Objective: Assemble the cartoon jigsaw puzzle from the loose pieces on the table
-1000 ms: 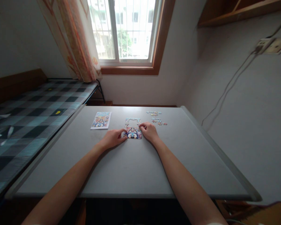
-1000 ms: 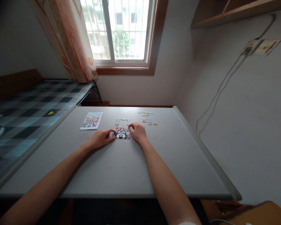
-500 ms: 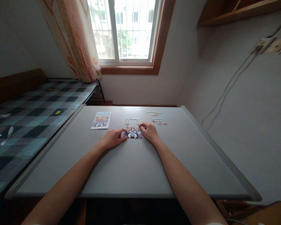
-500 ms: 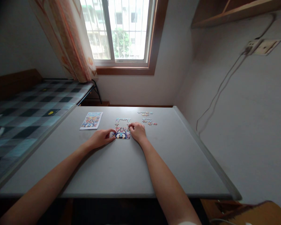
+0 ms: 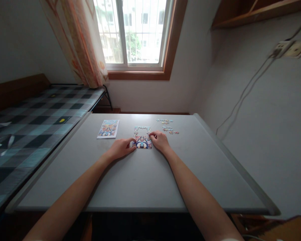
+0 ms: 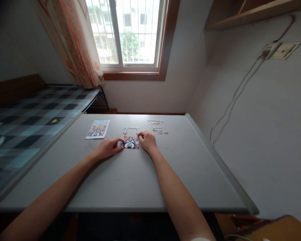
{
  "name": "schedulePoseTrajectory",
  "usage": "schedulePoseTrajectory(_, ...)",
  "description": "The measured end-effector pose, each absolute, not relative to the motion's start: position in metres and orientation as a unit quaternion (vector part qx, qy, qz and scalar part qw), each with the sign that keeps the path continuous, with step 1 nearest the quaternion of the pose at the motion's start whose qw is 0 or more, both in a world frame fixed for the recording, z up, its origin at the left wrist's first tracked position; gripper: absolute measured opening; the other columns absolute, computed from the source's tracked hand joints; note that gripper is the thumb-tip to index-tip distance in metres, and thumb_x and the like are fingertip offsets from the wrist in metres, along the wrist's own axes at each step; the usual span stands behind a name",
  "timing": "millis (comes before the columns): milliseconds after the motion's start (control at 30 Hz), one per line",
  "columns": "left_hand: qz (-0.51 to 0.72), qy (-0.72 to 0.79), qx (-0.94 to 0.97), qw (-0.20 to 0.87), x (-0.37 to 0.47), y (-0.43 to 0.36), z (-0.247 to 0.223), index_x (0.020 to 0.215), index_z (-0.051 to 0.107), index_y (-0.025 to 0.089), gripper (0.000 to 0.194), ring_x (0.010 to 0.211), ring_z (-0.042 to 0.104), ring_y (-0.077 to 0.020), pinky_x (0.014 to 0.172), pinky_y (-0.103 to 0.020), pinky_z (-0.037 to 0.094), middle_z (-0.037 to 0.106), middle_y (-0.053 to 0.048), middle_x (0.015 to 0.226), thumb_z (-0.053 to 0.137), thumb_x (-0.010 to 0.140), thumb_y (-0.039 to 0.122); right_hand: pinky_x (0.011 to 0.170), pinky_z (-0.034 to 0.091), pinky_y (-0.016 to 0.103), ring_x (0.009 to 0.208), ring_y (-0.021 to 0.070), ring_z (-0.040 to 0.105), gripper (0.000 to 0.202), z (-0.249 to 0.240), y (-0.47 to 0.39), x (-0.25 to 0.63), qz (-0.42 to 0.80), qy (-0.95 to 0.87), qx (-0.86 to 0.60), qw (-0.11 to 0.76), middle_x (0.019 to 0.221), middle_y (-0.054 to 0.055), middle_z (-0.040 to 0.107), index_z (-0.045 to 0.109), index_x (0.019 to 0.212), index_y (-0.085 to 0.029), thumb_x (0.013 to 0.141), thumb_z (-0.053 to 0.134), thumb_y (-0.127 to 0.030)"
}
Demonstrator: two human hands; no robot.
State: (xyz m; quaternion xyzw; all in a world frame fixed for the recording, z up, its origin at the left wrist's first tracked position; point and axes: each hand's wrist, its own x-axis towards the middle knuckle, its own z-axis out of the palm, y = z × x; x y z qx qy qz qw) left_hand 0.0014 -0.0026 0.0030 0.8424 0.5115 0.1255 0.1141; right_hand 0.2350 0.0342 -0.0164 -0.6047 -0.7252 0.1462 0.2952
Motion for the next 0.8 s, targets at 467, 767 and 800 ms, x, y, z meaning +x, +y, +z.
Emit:
schedulePoseTrajectory(467, 0.120, 0.517, 0.839, 0.118, 0.0021, -0.0031, 0.0051, 0.110, 0.061, 0.028, 0.033, 0.056, 0.049, -0.0124, 0.054, -0.022, 0.028, 0.056, 0.004, 0.062, 0.051, 0.086, 0.048, 0.082, 0.038, 0.030, 0.082, 0.0166, 0.058, 0.024, -0.0177, 0.0346, 0.2352, 0.139, -0.730, -0.600, 0.297, 0.091, 0.003, 0.068, 0.072, 0.085, -0.024, 0.081, 0.048, -0.022)
schedulePoseTrajectory(767, 0.128, 0.512, 0.840, 0.122, 0.0013, -0.0026, 0.0030, 0.110, 0.060, 0.029, 0.031, 0.055, 0.049, -0.0123, 0.053, -0.022, 0.026, 0.055, 0.004, 0.062, 0.051, 0.086, 0.047, 0.082, 0.038, 0.030, 0.082, 0.0163, 0.058, 0.023, -0.0173, 0.0347, 0.2357, 0.139, -0.730, -0.601, 0.296, 0.091, 0.002, 0.068, 0.072, 0.085, -0.024, 0.081, 0.049, -0.022)
schedulePoseTrajectory(800, 0.128, 0.512, 0.840, 0.121, 0.0014, -0.0026, 0.0028, 0.110, 0.060, 0.029, 0.031, 0.055, 0.049, -0.0122, 0.053, -0.022, 0.026, 0.054, 0.005, 0.061, 0.052, 0.086, 0.047, 0.082, 0.038, 0.030, 0.082, 0.0163, 0.058, 0.023, -0.0171, 0.0346, 0.2357, 0.140, -0.730, -0.600, 0.296, 0.091, 0.002, 0.068, 0.072, 0.085, -0.024, 0.081, 0.049, -0.022)
